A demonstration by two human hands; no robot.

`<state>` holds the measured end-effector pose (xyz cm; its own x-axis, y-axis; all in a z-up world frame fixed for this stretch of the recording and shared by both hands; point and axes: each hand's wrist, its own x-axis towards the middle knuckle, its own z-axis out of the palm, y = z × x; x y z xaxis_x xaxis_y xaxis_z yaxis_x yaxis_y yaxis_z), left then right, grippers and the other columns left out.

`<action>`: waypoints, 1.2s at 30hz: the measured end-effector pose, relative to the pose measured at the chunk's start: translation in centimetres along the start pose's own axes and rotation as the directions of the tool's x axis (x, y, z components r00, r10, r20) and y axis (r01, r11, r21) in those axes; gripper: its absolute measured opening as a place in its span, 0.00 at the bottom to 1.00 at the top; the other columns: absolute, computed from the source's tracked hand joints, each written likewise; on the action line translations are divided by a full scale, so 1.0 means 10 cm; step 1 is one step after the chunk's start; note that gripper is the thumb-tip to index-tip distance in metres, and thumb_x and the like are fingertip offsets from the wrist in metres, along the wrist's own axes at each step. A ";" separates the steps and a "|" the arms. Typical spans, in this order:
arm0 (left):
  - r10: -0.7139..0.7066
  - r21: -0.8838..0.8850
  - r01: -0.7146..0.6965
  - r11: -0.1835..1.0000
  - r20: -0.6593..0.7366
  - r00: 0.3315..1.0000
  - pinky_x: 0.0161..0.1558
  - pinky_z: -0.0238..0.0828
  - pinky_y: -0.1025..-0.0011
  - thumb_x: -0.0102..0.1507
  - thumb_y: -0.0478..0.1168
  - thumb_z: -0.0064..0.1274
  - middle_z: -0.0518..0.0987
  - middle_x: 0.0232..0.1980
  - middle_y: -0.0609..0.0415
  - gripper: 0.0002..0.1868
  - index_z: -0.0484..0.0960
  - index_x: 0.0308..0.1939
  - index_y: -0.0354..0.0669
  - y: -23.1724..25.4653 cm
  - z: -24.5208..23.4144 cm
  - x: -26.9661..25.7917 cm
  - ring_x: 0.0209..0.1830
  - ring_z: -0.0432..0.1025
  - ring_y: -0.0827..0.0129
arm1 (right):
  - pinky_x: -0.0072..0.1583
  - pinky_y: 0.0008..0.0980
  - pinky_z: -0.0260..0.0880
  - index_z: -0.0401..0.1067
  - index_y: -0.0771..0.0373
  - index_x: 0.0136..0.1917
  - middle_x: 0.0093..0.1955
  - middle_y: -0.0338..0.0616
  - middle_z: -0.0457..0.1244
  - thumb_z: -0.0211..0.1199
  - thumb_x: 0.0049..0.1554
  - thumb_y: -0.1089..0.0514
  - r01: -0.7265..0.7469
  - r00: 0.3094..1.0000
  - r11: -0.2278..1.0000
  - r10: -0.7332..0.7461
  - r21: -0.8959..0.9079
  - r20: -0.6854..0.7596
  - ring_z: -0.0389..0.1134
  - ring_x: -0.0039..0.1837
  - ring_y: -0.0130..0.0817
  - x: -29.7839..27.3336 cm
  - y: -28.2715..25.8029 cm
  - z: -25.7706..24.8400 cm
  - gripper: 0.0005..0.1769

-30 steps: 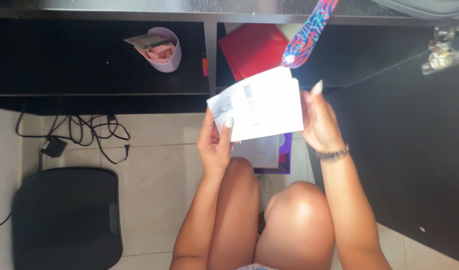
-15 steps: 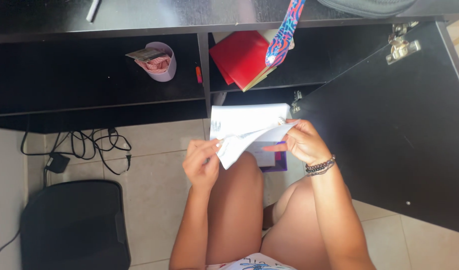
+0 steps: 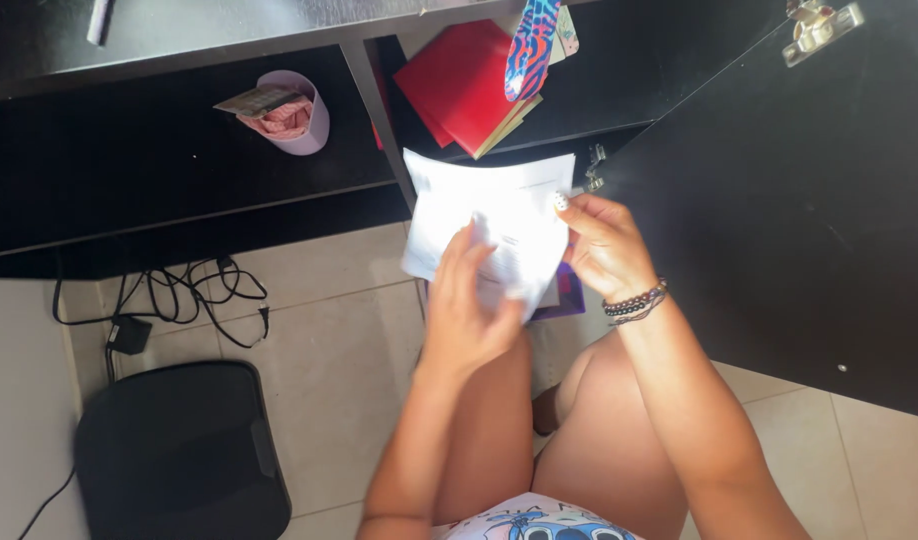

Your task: The person tidies a desk area. They handle a phone, open a small white box, gather cables and accessories into a basket, carry the basket to the desk, open a lower cabinet, read a folded paper, and place papers and books onto the cabinet shelves.

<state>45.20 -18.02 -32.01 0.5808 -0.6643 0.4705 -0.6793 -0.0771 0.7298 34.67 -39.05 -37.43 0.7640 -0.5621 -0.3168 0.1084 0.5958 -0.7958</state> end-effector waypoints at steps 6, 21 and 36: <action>-0.298 -0.460 0.262 0.848 -0.006 0.955 0.62 0.76 0.64 0.58 0.38 0.70 0.77 0.67 0.34 0.23 0.72 0.49 0.34 -0.10 0.57 0.07 0.65 0.78 0.52 | 0.50 0.32 0.70 0.77 0.69 0.52 0.51 0.47 0.69 0.65 0.66 0.61 -0.151 0.980 0.977 0.128 0.150 0.153 0.70 0.52 0.34 -0.06 0.03 0.01 0.07; -0.228 -0.900 0.436 0.028 0.419 0.879 0.56 0.77 0.71 0.67 0.24 0.59 0.78 0.58 0.43 0.09 0.76 0.47 0.34 -0.63 0.90 -0.16 0.53 0.79 0.66 | 0.32 0.17 0.53 0.76 0.69 0.42 0.39 0.43 0.68 0.69 0.61 0.60 0.006 0.998 0.978 0.008 -0.210 0.068 0.61 0.33 0.18 -0.07 0.06 0.11 0.10; -0.205 -0.887 0.461 -0.006 0.452 0.868 0.61 0.72 0.68 0.69 0.33 0.56 0.81 0.56 0.46 0.24 0.75 0.68 0.28 -0.80 0.94 -0.23 0.55 0.76 0.68 | 0.34 0.20 0.63 0.74 0.73 0.40 0.42 0.42 0.65 0.69 0.59 0.69 0.385 0.923 0.800 -0.340 -0.461 0.179 0.64 0.33 0.20 -0.22 0.02 0.43 0.06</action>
<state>45.10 -22.89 -43.56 0.4404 -0.8971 0.0349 0.6695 0.3541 0.6530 35.73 -35.20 -34.66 0.7824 -0.6187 0.0711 0.0872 -0.0041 -0.9962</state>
